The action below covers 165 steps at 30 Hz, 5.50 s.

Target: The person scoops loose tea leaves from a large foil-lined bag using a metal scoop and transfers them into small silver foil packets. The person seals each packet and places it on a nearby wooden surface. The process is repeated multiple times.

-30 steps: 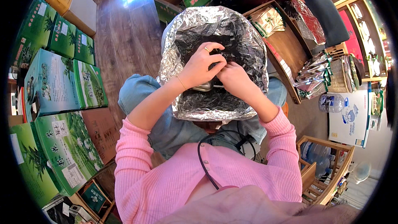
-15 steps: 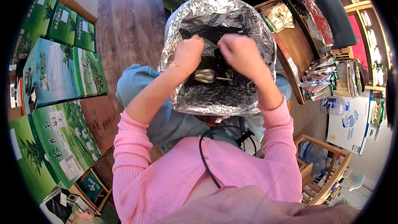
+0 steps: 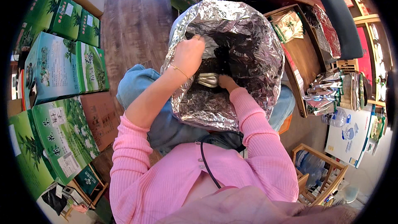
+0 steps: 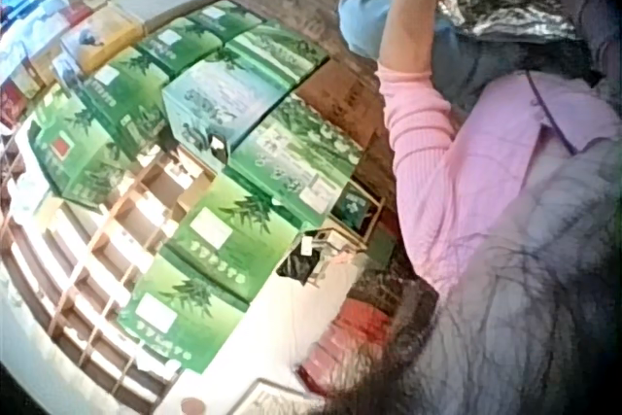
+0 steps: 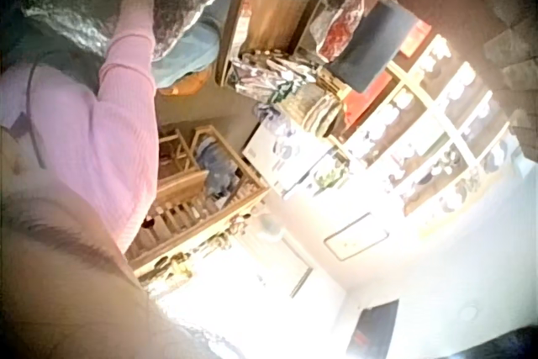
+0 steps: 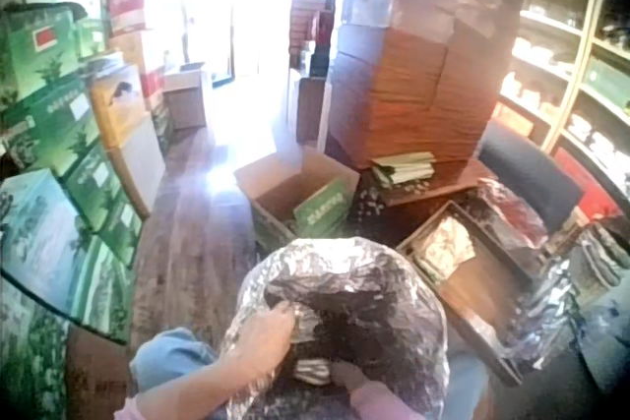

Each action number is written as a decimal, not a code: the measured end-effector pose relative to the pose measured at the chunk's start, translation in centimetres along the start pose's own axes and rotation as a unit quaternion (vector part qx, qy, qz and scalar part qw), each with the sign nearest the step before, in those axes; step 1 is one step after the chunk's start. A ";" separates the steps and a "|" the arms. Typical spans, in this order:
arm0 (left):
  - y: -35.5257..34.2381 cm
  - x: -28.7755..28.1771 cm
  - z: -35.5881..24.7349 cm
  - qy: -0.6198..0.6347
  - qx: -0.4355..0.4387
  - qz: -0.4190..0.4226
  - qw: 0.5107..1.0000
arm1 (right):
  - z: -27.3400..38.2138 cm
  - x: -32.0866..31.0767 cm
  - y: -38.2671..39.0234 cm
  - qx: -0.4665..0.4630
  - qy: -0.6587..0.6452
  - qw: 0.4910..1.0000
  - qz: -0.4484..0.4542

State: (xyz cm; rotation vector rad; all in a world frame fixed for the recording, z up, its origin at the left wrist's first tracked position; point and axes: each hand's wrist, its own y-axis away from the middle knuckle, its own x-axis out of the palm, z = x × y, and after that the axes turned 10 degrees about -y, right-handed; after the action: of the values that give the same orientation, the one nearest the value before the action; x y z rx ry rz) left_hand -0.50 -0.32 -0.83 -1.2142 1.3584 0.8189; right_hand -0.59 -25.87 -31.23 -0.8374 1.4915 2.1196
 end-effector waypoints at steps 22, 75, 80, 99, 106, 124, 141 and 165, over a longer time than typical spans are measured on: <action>0.0 -0.1 0.6 -0.001 0.004 0.003 1.000 | 6.6 0.1 -0.8 -0.111 -0.015 0.958 -0.262; -1.4 0.3 1.1 0.074 0.033 0.019 0.997 | 3.9 -9.0 8.0 -0.065 -0.384 0.920 -0.047; -1.3 0.2 0.8 0.081 0.043 -0.009 0.996 | 5.4 -14.0 17.9 -0.083 -0.406 0.906 -0.092; -1.0 0.7 -0.9 0.160 0.080 0.007 0.984 | 8.7 -26.6 30.2 -0.053 -0.317 0.925 -0.202; -1.0 1.8 -1.6 0.154 0.094 0.024 0.983 | 9.7 -27.3 29.5 -0.079 -0.080 0.957 -0.268; -0.7 1.4 0.7 0.103 0.038 0.017 0.994 | 14.5 -21.4 17.9 0.068 0.222 0.966 -0.112; -0.6 -0.2 1.0 0.129 0.037 0.009 0.991 | 10.0 -4.2 4.8 -0.055 0.095 0.993 -0.048; -0.8 -0.5 0.9 0.136 0.031 0.008 0.990 | 5.2 0.1 0.8 -0.045 -0.145 0.988 -0.012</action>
State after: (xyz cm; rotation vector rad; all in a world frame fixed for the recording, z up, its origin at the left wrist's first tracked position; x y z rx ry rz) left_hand 0.41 0.42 -0.39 -1.3011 1.6030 0.6335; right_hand -2.45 -21.23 -29.45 -0.5428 1.2374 2.1947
